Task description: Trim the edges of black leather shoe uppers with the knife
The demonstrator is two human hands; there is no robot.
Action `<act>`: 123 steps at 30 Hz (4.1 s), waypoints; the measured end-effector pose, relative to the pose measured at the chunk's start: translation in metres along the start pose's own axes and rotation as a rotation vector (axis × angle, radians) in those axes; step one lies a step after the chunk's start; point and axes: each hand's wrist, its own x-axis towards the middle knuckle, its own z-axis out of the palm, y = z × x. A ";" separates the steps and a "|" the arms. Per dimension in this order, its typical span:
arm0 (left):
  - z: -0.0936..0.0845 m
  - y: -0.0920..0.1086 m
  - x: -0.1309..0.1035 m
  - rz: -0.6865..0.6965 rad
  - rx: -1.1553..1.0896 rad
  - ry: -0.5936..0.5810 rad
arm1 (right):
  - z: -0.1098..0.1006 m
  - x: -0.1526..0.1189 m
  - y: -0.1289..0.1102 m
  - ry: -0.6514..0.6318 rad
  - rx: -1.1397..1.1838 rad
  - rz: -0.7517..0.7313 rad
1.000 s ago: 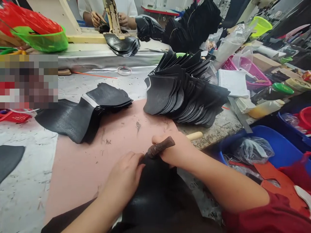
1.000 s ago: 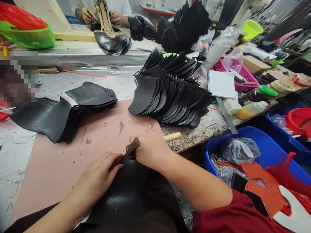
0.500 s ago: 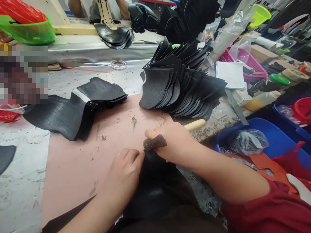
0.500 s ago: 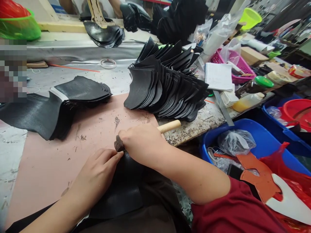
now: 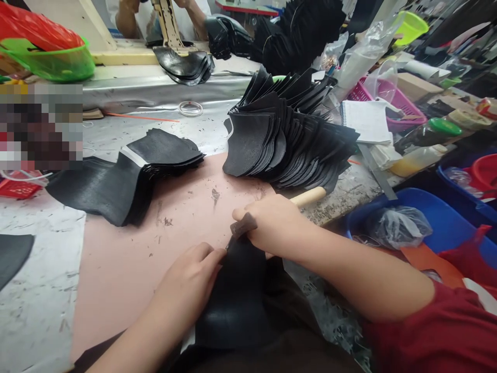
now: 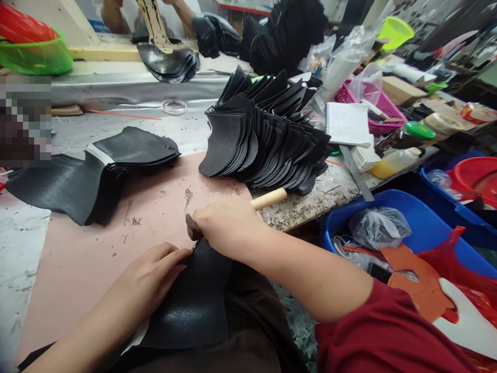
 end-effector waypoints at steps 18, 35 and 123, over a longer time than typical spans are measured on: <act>-0.003 -0.005 -0.027 0.022 -0.029 0.048 | 0.000 -0.003 -0.020 -0.065 0.072 -0.089; -0.002 -0.013 -0.049 0.078 0.018 0.126 | 0.001 -0.005 -0.041 -0.072 0.088 -0.110; -0.008 -0.047 -0.082 0.010 -0.087 0.169 | -0.007 0.015 -0.084 -0.153 0.032 -0.093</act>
